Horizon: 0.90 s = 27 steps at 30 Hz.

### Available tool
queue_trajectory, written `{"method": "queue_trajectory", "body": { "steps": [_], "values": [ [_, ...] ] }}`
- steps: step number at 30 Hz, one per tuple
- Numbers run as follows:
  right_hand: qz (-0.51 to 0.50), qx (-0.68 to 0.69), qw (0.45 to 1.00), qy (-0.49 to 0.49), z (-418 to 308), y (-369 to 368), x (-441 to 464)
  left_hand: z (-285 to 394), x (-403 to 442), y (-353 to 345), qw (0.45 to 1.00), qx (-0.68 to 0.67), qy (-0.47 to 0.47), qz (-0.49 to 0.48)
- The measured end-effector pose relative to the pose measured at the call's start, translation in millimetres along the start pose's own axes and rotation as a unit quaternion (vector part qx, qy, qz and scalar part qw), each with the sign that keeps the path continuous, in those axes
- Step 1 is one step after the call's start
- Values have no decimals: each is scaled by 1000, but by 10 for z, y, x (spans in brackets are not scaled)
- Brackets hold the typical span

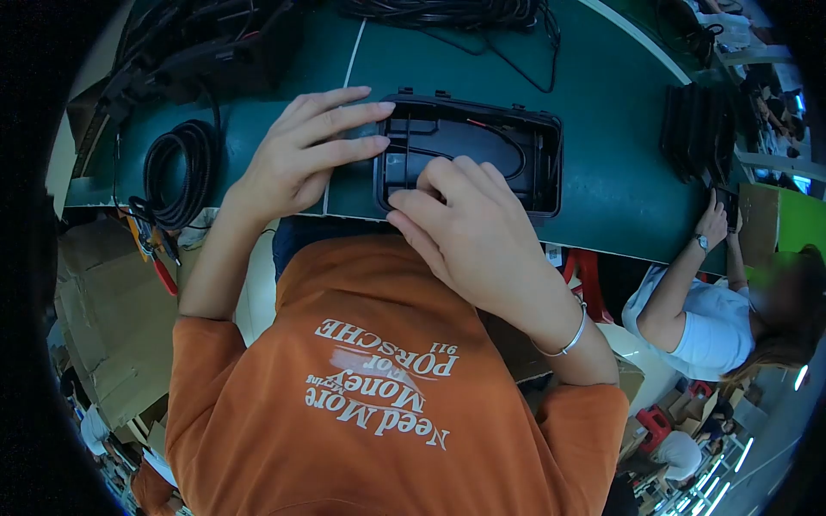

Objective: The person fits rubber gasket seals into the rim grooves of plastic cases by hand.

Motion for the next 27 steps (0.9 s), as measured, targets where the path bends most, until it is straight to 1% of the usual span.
{"method": "queue_trajectory", "body": {
  "steps": [2,3,4,7,8,10,13,16,18,21,24,27],
  "values": [
    [15,-46,999,12,-52,9,-21,62,-26,12,1000,-19,-11,10],
    [16,-48,999,10,-47,1,-21,97,-49,15,999,-39,-21,17],
    [20,-48,998,18,-50,-8,-24,131,-65,-7,998,-45,-42,4],
    [26,-53,998,30,-57,-23,-37,154,-75,-22,997,-57,-50,6],
    [28,-62,997,37,-62,-16,-43,150,-69,-17,997,-57,-48,6],
    [27,-65,997,34,-44,11,-86,168,-41,8,997,-23,-75,1],
    [33,-73,996,35,-12,39,-124,239,-51,30,998,-11,-54,3],
    [36,-78,995,44,-30,21,-130,371,-86,-36,996,-44,-75,34],
    [30,-77,995,54,-45,-4,-152,328,-107,-66,995,-58,-73,45],
    [36,-83,994,65,-7,30,-210,336,-116,-62,994,-54,-74,55],
    [33,-92,994,49,84,77,-281,356,-122,-70,995,-37,-67,68],
    [38,-82,995,40,181,99,-342,406,-115,-72,994,-17,-80,72]
  ]
}}
Point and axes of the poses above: each hand's wrist, its own x-axis towards the middle knuckle, its own y-axis out of the back of the hand, z = x × y, the point moved 7 cm from there along x, towards the middle knuckle, and after that the axes turned 4 degrees about -y, right-handed, at the moved point
